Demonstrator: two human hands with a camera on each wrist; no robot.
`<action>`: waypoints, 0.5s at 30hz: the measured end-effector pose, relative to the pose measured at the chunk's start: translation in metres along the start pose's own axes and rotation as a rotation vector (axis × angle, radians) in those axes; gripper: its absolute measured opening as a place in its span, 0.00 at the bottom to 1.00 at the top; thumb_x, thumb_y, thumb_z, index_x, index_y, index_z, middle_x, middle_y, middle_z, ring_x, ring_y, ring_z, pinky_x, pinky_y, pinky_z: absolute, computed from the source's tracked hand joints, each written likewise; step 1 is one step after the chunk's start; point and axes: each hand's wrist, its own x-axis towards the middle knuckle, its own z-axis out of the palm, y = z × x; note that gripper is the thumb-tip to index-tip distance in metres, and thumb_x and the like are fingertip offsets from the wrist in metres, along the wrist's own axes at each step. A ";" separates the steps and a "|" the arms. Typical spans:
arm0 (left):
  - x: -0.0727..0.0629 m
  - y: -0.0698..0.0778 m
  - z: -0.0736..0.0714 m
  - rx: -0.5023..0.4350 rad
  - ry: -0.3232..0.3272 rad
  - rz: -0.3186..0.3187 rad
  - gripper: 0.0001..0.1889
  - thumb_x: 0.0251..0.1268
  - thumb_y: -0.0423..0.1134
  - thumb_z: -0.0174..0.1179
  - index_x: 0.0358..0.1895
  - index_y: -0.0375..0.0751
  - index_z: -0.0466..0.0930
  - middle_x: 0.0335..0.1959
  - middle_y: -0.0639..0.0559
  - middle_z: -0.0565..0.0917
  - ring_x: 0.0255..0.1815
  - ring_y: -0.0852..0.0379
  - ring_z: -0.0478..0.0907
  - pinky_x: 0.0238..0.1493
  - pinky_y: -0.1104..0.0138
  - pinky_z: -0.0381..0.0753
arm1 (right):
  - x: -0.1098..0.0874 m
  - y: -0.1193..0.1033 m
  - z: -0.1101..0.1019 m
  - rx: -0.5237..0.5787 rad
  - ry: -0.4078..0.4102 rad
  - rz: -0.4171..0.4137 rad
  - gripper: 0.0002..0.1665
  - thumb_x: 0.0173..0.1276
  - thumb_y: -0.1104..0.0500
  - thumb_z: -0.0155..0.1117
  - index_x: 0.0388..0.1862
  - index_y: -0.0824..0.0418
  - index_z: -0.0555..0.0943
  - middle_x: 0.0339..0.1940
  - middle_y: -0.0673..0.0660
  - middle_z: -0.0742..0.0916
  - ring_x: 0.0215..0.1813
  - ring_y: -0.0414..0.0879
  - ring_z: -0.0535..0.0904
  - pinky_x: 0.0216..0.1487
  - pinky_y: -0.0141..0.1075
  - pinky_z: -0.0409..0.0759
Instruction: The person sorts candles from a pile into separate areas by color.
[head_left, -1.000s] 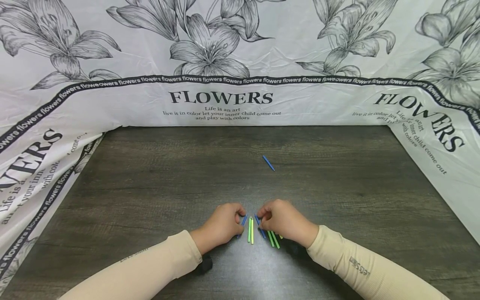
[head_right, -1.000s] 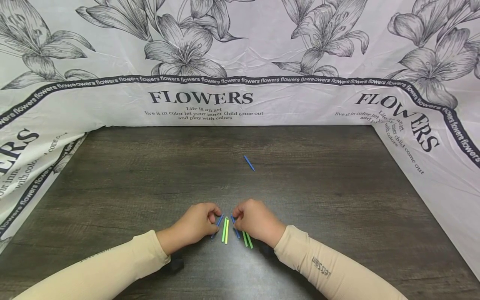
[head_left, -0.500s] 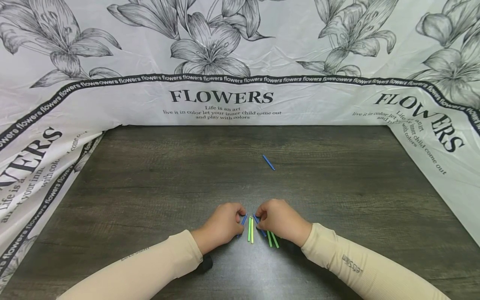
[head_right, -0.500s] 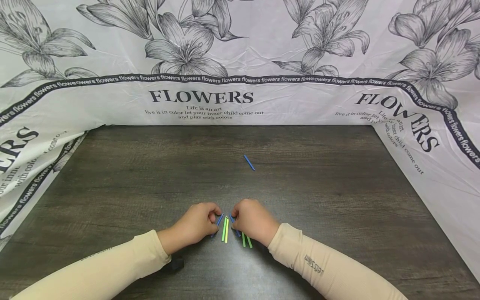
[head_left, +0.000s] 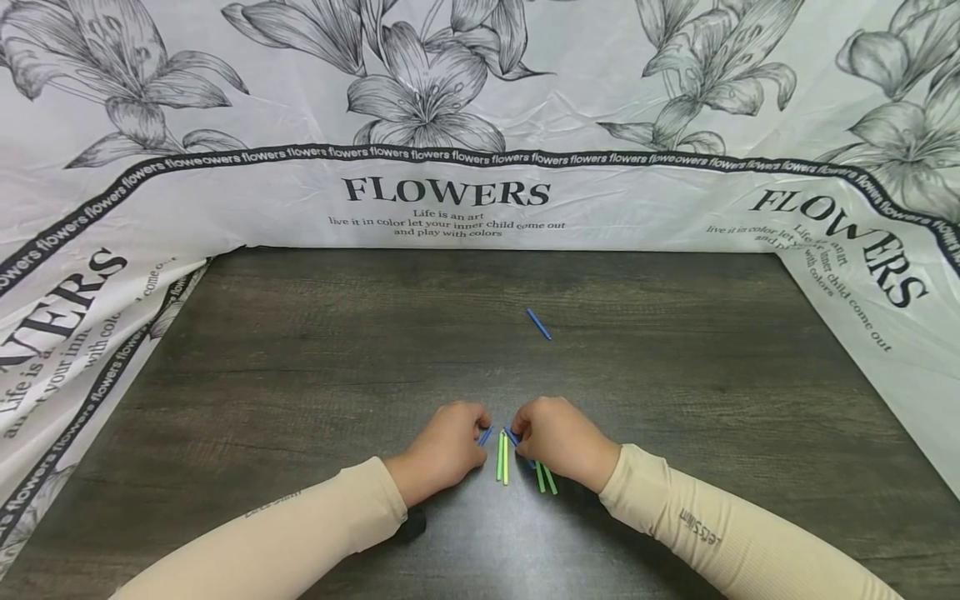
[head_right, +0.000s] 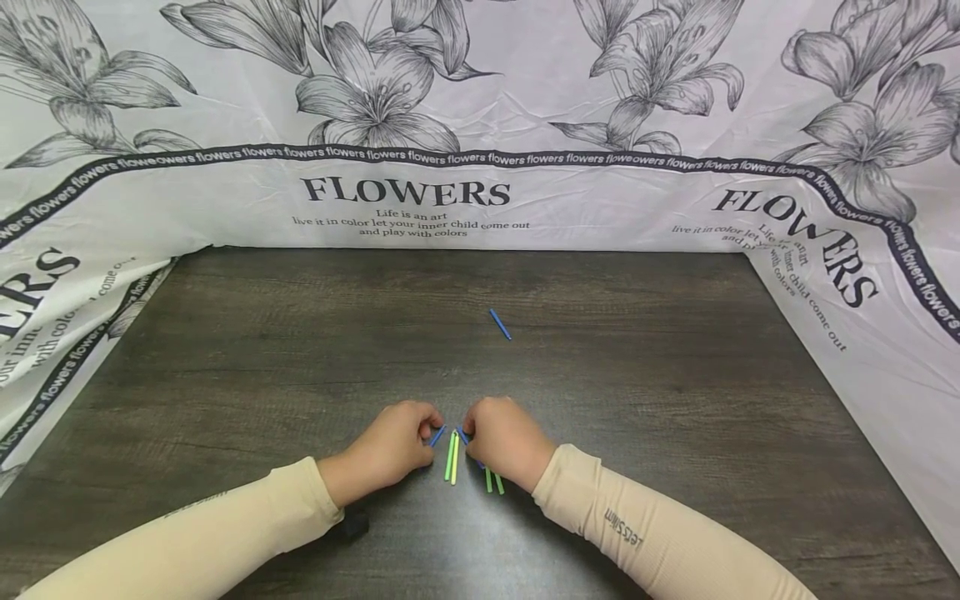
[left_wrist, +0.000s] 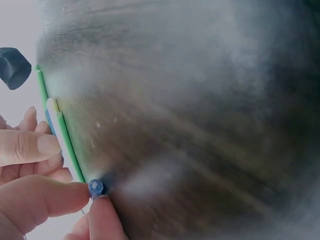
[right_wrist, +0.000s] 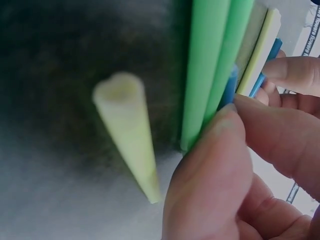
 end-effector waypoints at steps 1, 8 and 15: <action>0.000 0.000 0.000 0.008 0.000 0.001 0.14 0.48 0.21 0.61 0.42 0.32 0.79 0.28 0.50 0.73 0.28 0.56 0.68 0.29 0.66 0.69 | 0.000 0.000 0.000 0.000 0.002 -0.002 0.06 0.52 0.72 0.70 0.28 0.64 0.84 0.21 0.50 0.84 0.21 0.37 0.75 0.23 0.30 0.74; 0.001 0.001 0.000 0.054 -0.008 -0.010 0.14 0.52 0.23 0.62 0.44 0.31 0.79 0.34 0.48 0.76 0.33 0.55 0.70 0.34 0.63 0.73 | -0.002 0.000 0.000 0.004 0.006 -0.002 0.06 0.52 0.73 0.69 0.28 0.65 0.84 0.21 0.50 0.83 0.21 0.38 0.75 0.23 0.30 0.74; 0.002 0.002 0.000 0.069 -0.014 -0.016 0.14 0.51 0.23 0.62 0.45 0.31 0.78 0.32 0.49 0.74 0.30 0.56 0.69 0.31 0.64 0.72 | -0.002 0.000 -0.001 0.003 0.001 -0.007 0.06 0.52 0.73 0.67 0.29 0.65 0.84 0.23 0.51 0.84 0.22 0.38 0.76 0.24 0.30 0.74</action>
